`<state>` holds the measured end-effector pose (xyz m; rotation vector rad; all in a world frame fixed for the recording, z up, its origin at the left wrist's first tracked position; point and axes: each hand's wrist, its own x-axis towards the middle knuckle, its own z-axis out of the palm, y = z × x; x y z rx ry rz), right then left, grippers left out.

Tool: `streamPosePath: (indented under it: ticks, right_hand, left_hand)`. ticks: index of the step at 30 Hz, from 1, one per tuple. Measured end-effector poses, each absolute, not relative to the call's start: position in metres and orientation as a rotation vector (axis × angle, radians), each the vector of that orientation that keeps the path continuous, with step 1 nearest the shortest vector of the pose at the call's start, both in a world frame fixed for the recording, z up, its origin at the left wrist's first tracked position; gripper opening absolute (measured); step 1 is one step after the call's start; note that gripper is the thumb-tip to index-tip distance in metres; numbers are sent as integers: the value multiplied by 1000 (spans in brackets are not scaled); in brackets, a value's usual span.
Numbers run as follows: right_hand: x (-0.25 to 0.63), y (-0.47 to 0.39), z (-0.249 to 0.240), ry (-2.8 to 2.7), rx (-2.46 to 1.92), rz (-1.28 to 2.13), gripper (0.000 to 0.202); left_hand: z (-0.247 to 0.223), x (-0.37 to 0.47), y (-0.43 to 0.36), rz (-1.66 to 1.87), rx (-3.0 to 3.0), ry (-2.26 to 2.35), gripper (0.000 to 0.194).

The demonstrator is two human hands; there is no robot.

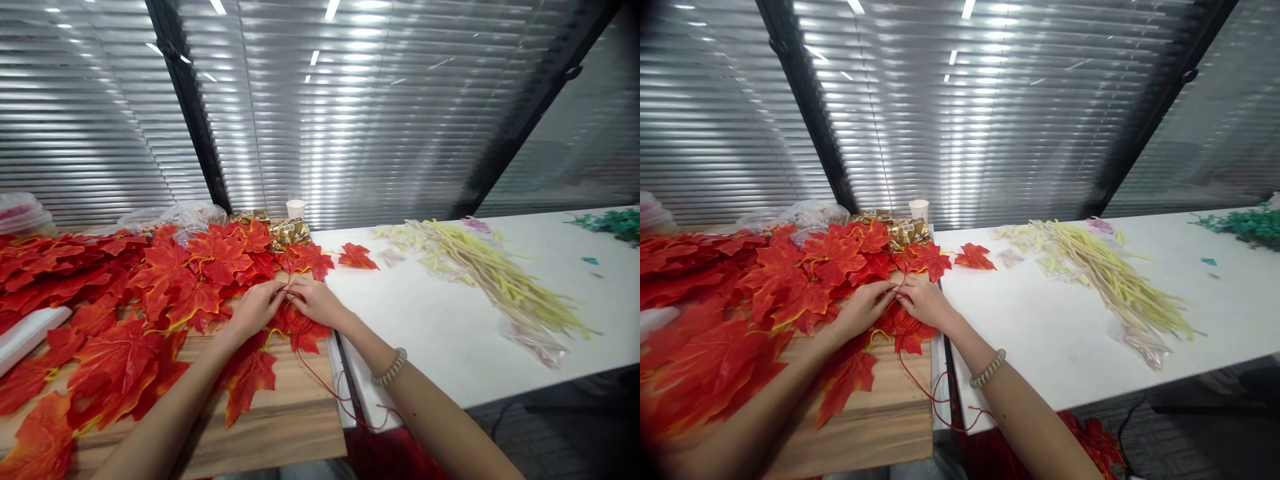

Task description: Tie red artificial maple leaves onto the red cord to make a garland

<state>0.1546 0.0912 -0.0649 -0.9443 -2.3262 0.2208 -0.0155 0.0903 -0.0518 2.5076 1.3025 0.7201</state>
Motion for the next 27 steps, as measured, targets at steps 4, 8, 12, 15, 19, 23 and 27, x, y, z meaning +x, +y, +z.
streamPosePath:
  ticks: [4, 8, 12, 15, 19, 23, 27]
  right_hand:
    - [154, 91, -64, -2330, -931, 202, 15]
    - [154, 91, -64, -2325, -927, 202, 16]
    - [154, 91, -64, -2327, -926, 208, 17]
    - [154, 91, -65, -2328, -931, 201, 17]
    - [154, 92, -66, -2323, -927, 191, 17]
    - [154, 92, -67, -2329, -940, 199, 17]
    - [154, 92, -67, -2331, -940, 204, 17]
  left_hand:
    - [-53, -16, 90, 721, 2515, 1318, 22]
    - [-53, -16, 91, 739, 2518, 1298, 20]
    - [-53, -16, 91, 743, 2520, 1296, 20]
    - [-54, -16, 91, 731, 2511, 1301, 20]
    - [-54, -16, 91, 717, 2513, 1307, 20]
    - [-54, -16, 91, 714, 2514, 1308, 20]
    - [-53, -16, 91, 716, 2520, 1307, 20]
